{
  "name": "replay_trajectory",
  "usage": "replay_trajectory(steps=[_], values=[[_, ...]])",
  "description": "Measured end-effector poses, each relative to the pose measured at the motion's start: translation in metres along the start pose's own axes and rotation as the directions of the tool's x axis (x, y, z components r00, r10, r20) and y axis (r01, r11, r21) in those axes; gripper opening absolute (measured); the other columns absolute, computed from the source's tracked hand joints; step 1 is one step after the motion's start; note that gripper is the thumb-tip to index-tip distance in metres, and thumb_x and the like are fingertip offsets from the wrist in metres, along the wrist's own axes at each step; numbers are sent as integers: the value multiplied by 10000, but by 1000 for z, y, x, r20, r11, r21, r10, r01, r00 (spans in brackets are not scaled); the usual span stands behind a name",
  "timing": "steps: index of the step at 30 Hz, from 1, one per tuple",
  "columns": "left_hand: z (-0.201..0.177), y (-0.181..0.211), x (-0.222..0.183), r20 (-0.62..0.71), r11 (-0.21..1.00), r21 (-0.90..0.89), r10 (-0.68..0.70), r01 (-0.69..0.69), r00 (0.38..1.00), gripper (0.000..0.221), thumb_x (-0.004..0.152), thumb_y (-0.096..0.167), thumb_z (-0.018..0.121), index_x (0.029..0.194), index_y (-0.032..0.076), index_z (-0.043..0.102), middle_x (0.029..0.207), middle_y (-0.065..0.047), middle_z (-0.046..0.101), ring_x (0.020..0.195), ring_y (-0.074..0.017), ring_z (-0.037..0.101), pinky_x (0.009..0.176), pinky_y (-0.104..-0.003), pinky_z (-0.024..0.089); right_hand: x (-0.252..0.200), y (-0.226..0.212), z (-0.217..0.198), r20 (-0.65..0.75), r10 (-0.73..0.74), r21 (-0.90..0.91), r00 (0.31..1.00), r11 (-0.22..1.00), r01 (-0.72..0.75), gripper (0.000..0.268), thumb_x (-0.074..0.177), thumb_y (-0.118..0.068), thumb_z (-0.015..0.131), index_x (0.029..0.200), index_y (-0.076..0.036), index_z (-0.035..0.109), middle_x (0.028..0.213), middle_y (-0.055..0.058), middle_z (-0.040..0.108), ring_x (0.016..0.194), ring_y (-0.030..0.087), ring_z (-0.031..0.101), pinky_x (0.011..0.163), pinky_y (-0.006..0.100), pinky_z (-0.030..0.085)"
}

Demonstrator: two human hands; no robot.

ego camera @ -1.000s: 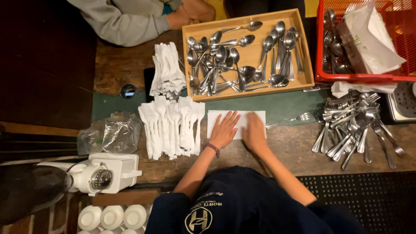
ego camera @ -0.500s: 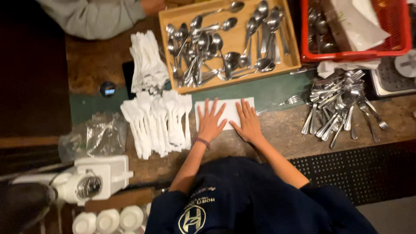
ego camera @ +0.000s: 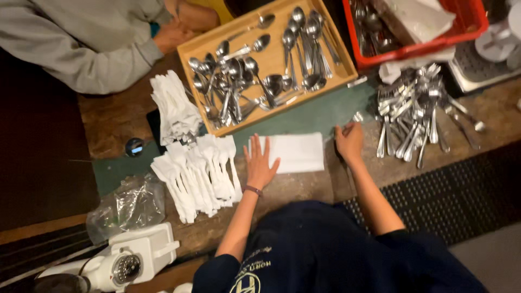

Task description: The person wraps individual metal forks and spoons into white paper napkins and organizes them on the table.

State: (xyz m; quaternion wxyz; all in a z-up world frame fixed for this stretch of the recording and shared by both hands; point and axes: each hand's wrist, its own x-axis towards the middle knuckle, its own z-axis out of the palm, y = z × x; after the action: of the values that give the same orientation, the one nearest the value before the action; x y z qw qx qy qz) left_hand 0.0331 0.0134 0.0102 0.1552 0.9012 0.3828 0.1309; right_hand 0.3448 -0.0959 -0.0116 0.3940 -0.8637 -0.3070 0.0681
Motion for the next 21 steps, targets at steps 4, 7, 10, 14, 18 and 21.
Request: replay_trajectory(steps=[4, 7, 10, 14, 18, 21], values=[[-26, 15, 32, 131, 999, 40, -42, 37, 990, 895, 866, 570, 607, 1580, 123, 302, 1633, -298, 75, 1493, -512, 17, 1186, -653, 63, 23, 12, 6, 85, 50, -137, 995, 990, -38, 234, 847, -127, 789, 915, 28, 628, 806, 196, 692, 775, 354, 692, 691, 456, 532], [-42, 23, 48, -54, 999, 39, 28, -26, 998, 870, 877, 581, 632, 1530, 60, 387, 1601, -315, 184, 1475, -527, 138, 1153, -642, 188, 19, 25, 5, 252, 240, 461, 937, 822, -335, 257, 825, -28, 751, 1003, 33, 577, 774, 101, 679, 654, 204, 681, 584, 340, 566], [-47, 20, 83, -83, 996, -84, -4, -3, 997, 676, 922, 479, 612, 1401, 6, 557, 1459, -245, 509, 1330, -417, 463, 1035, -541, 414, 16, 37, -3, 302, 286, 494, 910, 769, -406, 307, 808, -8, 769, 1038, 12, 567, 772, 90, 685, 634, 170, 666, 568, 295, 546], [-39, -21, 146, -317, 1000, -11, -9, 6, 948, 178, 928, 219, 632, 1001, 63, 680, 1005, -134, 663, 1004, -331, 626, 859, -470, 513, 10, 35, -4, 282, 362, 392, 889, 802, -451, 302, 798, -37, 772, 1018, 3, 570, 760, 110, 683, 615, 183, 659, 555, 296, 519], [-16, -65, 189, -120, 991, 132, 33, -17, 992, 105, 781, 116, 675, 880, 84, 680, 968, -113, 665, 983, -320, 653, 802, -464, 543, 15, 22, -20, 129, 190, 219, 973, 952, -215, 229, 866, -206, 767, 864, 6, 680, 731, 98, 697, 659, 168, 649, 590, 317, 510], [7, -75, 191, -105, 956, 293, 51, -18, 993, 154, 819, 66, 649, 972, 53, 659, 971, -137, 660, 917, -318, 659, 678, -406, 576, 7, 13, -21, 79, 175, 15, 981, 984, -177, 312, 813, -286, 838, 831, 5, 725, 688, 97, 700, 632, 188, 670, 618, 334, 523]])
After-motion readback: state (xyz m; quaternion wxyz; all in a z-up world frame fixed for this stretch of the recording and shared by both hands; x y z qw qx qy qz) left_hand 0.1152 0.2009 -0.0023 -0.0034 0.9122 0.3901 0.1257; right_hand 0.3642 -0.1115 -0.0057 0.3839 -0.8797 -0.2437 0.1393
